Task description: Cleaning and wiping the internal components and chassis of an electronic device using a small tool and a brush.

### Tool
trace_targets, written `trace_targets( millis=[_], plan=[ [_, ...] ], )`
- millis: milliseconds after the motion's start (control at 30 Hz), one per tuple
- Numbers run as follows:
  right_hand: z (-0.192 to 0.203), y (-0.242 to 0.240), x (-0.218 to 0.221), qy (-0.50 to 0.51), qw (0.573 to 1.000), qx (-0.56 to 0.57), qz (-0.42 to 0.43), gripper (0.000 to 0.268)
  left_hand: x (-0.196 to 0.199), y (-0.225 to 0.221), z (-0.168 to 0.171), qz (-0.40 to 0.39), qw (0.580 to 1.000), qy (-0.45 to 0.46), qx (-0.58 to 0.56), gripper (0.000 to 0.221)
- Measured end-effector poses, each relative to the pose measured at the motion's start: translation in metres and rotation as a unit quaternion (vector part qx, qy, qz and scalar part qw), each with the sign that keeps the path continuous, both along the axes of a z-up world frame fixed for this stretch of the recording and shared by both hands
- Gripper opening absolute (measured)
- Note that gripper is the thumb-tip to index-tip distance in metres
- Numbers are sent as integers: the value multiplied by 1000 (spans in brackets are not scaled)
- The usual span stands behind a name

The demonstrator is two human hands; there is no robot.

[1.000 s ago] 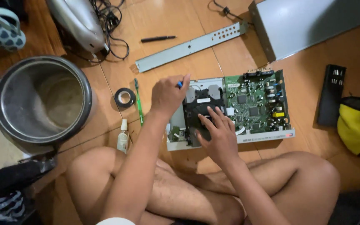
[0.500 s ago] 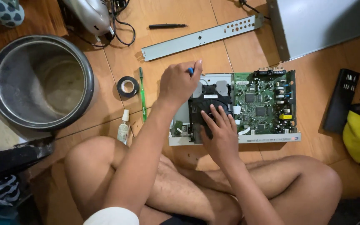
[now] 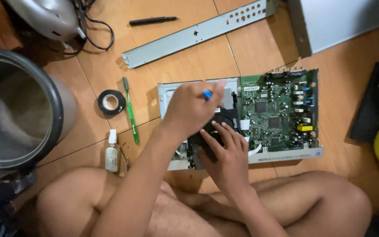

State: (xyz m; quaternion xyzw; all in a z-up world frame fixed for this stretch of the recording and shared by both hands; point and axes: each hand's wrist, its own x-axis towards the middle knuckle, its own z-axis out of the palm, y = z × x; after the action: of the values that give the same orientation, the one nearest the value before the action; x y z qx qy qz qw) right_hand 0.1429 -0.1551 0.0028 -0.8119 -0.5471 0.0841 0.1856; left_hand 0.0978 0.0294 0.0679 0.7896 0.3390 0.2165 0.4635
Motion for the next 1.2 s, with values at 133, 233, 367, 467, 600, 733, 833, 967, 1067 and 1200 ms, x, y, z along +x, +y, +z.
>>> trace_targets(
  millis=[133, 233, 367, 467, 600, 733, 833, 967, 1067, 1200],
  plan=[
    [11, 15, 12, 30, 1000, -6, -4, 33, 8, -2, -26, 16, 988, 39, 147, 49],
    [19, 22, 16, 108, 994, -8, 4, 41, 12, 0, -9, 16, 991, -33, 130, 35],
    [21, 25, 13, 98, 995, 7, -7, 39, 16, -3, -21, -27, 996, -4, 84, 32],
    [20, 27, 14, 104, 995, -1, -10, 39, 18, -1, -22, -25, 990, -10, 136, 28],
    [15, 18, 13, 132, 991, -17, -10, 50, 21, -9, -14, -63, 993, -7, 98, 28],
    [12, 20, 12, 118, 993, -14, -14, 53, 19, -10, -27, -38, 984, 22, 171, 21],
    [12, 20, 13, 96, 995, -15, -6, 50, 16, -4, -20, -43, 991, -14, 124, 19],
    [13, 24, 12, 114, 993, -31, -1, 50, 1, 16, -35, -1, 993, 28, 119, 18],
    [12, 22, 10, 98, 994, -52, -3, 59, -12, 34, -22, 79, 994, 22, 68, 17],
    [5, 20, 8, 72, 994, -81, -11, 69, -15, 34, -19, 52, 981, -9, -189, 16]
  ],
)
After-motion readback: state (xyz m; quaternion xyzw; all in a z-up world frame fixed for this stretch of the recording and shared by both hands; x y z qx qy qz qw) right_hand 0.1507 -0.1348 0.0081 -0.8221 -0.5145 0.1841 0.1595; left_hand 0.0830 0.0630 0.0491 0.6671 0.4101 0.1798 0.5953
